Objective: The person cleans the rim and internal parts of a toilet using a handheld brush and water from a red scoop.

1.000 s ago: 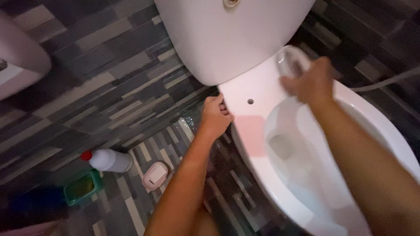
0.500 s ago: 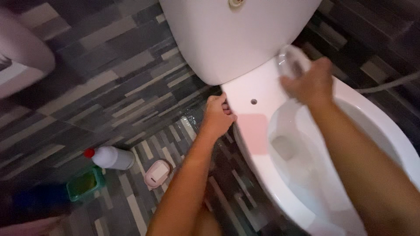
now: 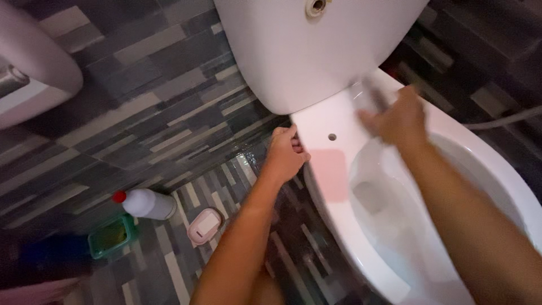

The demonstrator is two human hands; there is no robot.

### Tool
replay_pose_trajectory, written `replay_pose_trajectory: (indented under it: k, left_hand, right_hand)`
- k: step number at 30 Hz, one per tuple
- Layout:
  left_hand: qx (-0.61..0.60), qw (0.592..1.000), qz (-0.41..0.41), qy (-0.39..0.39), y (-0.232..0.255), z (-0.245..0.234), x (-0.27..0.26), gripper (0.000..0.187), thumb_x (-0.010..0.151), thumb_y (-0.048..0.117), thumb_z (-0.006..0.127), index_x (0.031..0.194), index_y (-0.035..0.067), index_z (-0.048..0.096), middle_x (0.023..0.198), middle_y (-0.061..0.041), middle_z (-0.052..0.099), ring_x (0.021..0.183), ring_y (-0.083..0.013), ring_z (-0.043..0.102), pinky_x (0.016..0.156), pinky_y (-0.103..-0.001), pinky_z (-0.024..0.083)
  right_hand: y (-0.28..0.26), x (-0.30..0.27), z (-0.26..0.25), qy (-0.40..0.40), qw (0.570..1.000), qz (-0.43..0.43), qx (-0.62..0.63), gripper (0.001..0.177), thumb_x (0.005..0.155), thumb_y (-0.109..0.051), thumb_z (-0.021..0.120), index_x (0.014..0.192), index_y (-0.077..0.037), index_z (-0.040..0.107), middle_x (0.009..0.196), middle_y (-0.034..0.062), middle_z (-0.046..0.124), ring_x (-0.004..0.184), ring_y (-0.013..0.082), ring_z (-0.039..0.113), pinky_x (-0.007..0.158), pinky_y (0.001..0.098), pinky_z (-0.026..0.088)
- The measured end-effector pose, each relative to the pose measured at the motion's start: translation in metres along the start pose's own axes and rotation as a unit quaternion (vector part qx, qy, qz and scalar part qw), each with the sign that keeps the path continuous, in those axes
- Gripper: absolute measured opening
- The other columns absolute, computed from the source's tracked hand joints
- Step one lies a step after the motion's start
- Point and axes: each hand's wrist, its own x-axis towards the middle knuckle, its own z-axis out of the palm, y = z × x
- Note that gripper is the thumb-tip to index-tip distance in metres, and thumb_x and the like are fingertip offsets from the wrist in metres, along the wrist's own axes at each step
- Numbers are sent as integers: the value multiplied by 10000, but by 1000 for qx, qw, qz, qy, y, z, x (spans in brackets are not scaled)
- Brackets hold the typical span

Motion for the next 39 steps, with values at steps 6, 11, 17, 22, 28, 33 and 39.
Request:
replay_pose_trajectory:
  k: [6,11,17,22,28,33,39]
  left_hand:
    - [-18,1000,9,9,-4,2,3,839,713,-75,798,1476,-20,456,1257,-114,517,970,-184,662,847,-285,619]
    - [-37,999,15,5,-5,1,-1,822,752,-68,775,1496,-12,431,1276,-131,497,1000,-185,659,877,-281,607]
    - [-19,1000,-1,-6,3,-2,-2,833,738,-49,778,1495,-21,431,1298,-137,505,1040,-218,682,894,-298,609]
    - [-1,1000,-20,-10,11,-3,-4,838,756,-52,778,1491,-76,376,1358,-153,472,1134,-246,650,923,-313,598]
    - [38,999,-7,-18,11,-7,-3,818,733,-36,813,1469,1,458,1332,-147,476,1085,-244,669,917,-316,591]
    - [-14,999,26,-15,-8,-2,0,680,708,-41,822,1356,1,619,1181,-148,559,1001,-232,710,881,-312,624]
    - [-41,999,24,12,-19,6,7,663,722,-51,813,1329,-49,545,1216,-127,532,1026,-220,688,866,-315,625]
  right_hand:
    - [11,-40,34,-25,980,-196,-36,611,705,-342,966,1098,-31,616,1007,175,704,845,260,682,651,344,571]
    - [-8,-5,-3,5,999,-6,38,638,849,-293,832,1236,54,462,988,193,682,745,256,701,583,325,604]
    - [-7,-22,11,14,977,-186,-101,635,692,-335,971,1099,11,629,1040,193,661,885,269,642,731,391,579]
    - [13,47,-16,-12,968,-212,-130,576,748,-277,891,1243,-78,674,1201,191,695,1013,308,701,870,460,627]
    - [13,90,28,-25,900,-403,-167,472,733,-245,864,1187,-188,746,1224,47,726,1154,262,677,981,419,536]
    - [-21,33,31,43,828,-490,-268,435,715,-349,862,1145,-311,803,1203,68,699,1041,324,673,913,445,566]
    - [-24,33,-10,21,895,-348,-279,422,757,-355,892,1144,-294,736,1202,70,705,1014,278,642,818,412,548]
